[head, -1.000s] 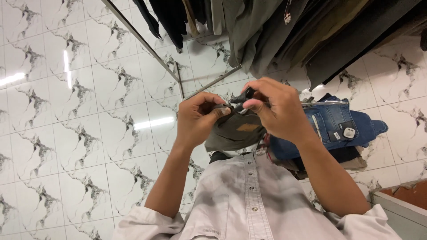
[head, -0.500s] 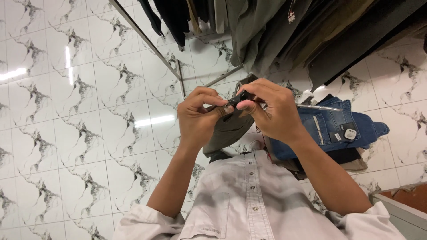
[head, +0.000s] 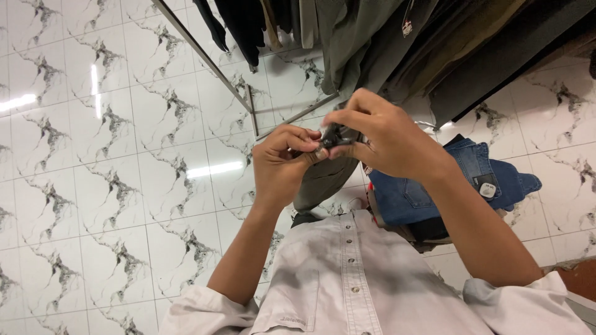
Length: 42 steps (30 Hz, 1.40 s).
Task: Picking up pants from a pile, unfolding them, and clipping them onto hangers on a retail clothing rack.
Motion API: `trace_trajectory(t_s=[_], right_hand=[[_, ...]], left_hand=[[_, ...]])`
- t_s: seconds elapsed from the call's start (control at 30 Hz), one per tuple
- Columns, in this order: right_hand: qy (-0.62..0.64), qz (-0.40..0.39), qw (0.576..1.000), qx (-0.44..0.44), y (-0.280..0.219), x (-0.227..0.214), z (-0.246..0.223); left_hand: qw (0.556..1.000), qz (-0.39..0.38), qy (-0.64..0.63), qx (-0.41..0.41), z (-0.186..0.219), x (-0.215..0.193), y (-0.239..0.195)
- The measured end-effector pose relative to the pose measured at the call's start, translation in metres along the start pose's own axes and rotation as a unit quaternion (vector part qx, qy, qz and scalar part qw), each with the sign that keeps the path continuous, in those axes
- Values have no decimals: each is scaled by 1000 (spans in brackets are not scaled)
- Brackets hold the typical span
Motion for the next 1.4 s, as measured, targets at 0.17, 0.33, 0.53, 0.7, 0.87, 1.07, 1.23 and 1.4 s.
trace_trajectory(t_s=[0.17,0.33,0.53,0.7,0.87,1.07,1.23,1.4], right_hand=[[210,-73,917,330,-9,9,-2],[482,85,813,316,-42,44,47],[350,45,884,305,-45,27,50],[232,-45,898,372,-41,26,42],[102,-134,926,337,-38,19,32],[29,-266,907,324,-57,-4,18],[-1,-177,945,277,-71,-14,35],[-43,-44,983,175,-101,-18,52]], left_hand=[[981,105,75,147,12,9,-3],[946,99,145,272,-2,47,-26],[928,98,169,318,-13,73,-41],[925,103,169,324,-46,62,-39],[960,38,155,229,-86,48,-27],[914,67,281,285,-84,16,0],[850,36,413,325,-71,32,9],[841,40,438,315,-91,30,27]])
Point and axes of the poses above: each hand's wrist, its own y-axis towards the middle knuckle, its own x-axis out of the palm, z = x × y, the point moved 4 cm from there along y, towards the middle knuckle, and after that the axes turned 12 degrees about -x, right-handed, at the moved point
